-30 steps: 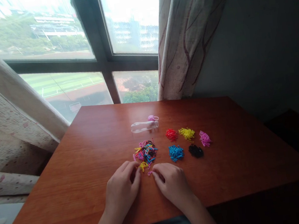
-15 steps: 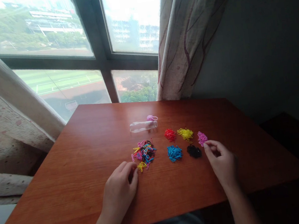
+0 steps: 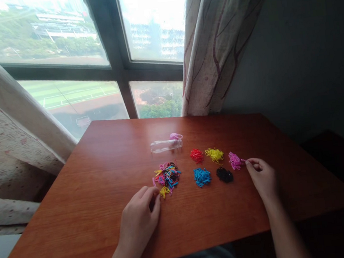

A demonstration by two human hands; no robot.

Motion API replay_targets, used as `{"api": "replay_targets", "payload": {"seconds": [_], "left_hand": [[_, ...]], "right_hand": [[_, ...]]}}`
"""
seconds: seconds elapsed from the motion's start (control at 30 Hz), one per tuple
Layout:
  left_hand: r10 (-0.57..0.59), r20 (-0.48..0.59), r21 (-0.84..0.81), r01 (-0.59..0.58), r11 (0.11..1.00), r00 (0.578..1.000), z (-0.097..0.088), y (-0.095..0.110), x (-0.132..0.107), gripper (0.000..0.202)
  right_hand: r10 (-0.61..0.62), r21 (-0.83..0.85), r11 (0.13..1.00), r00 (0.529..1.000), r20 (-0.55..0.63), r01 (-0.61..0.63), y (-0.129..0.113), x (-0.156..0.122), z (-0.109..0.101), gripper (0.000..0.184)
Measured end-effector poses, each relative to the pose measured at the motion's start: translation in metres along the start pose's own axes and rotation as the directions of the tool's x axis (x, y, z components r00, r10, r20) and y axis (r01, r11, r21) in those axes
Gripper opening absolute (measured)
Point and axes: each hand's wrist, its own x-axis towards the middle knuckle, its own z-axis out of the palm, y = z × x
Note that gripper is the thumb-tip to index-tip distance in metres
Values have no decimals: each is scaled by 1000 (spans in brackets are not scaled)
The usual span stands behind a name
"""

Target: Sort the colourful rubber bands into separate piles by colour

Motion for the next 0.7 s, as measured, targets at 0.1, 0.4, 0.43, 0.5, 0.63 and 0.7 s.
{"api": "replay_targets", "payload": {"seconds": [0.1, 0.4, 0.43, 0.5, 0.63, 0.7], "left_hand": [[3, 0, 7, -3, 1000, 1000, -1, 0, 0, 13], [-3, 7, 10, 3, 1000, 1000, -1, 1, -1, 13], [-4, 11, 11, 4, 1000, 1000, -1, 1, -1, 14], [-7, 17, 12, 7, 1000, 1000, -2, 1, -1, 14], [-19, 18, 5, 19, 1000, 1000, -2, 2, -1, 13], [-23, 17, 6, 23, 1000, 1000, -2, 3, 0, 13]], "right_hand": [[1, -8, 1000, 1000, 27, -1, 2, -1, -2, 46], [-79, -3, 997, 995, 61, 79, -10, -20, -2, 56], [-82, -11, 997, 994, 67, 83, -10, -21, -2, 56], [-80, -29, 996, 995, 60, 81, -12, -23, -2, 57], [-96, -34, 995, 995, 4, 96, -24, -33, -3, 52], [-128, -13, 992, 992, -12, 128, -34, -46, 0, 48]]}}
